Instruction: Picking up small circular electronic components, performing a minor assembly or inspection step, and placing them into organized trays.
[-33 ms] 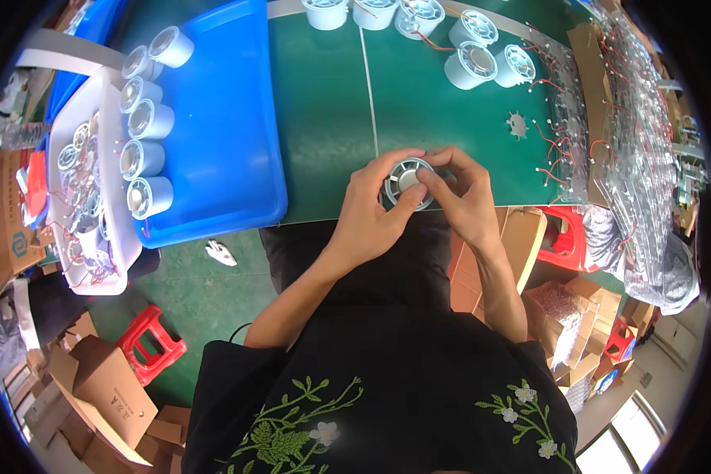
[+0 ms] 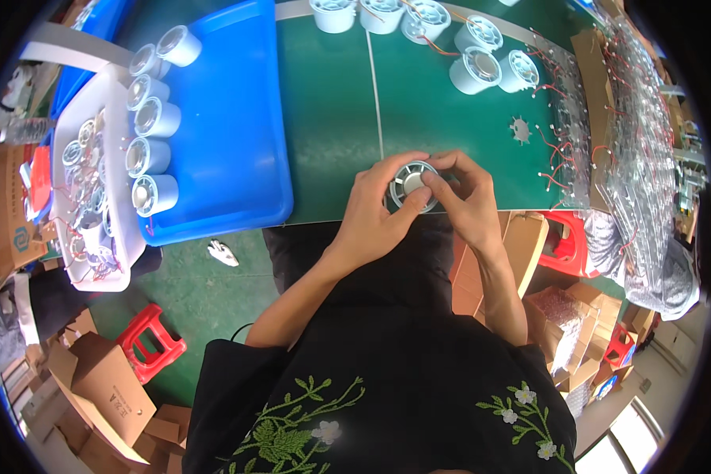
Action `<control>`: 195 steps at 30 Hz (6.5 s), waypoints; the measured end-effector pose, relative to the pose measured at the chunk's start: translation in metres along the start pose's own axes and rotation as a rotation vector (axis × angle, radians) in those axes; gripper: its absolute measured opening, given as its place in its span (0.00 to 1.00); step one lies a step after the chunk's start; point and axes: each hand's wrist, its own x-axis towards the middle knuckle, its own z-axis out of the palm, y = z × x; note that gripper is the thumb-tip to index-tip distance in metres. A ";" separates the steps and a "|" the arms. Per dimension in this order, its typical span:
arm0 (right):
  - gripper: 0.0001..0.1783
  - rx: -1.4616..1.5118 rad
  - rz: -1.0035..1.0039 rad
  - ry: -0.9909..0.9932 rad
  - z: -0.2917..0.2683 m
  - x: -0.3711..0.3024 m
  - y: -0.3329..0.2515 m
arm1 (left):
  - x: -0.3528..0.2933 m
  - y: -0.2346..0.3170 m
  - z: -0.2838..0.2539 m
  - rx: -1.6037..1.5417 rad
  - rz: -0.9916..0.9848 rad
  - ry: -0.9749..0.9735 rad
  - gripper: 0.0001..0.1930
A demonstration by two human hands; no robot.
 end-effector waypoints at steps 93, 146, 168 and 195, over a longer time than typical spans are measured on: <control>0.16 -1.022 -0.126 0.524 -0.330 -0.057 -0.145 | 0.009 0.051 -0.046 0.793 0.301 -0.045 0.29; 0.35 -1.058 -0.242 -0.071 0.033 -0.016 -0.047 | -0.013 0.006 -0.043 0.734 0.415 0.264 0.06; 0.17 -0.157 -0.400 -0.419 -0.022 -0.037 -0.046 | -0.022 0.019 -0.039 0.517 0.483 0.505 0.12; 0.19 -0.405 -0.752 -0.076 0.006 -0.023 -0.039 | -0.025 0.031 -0.026 -0.729 -0.130 0.075 0.23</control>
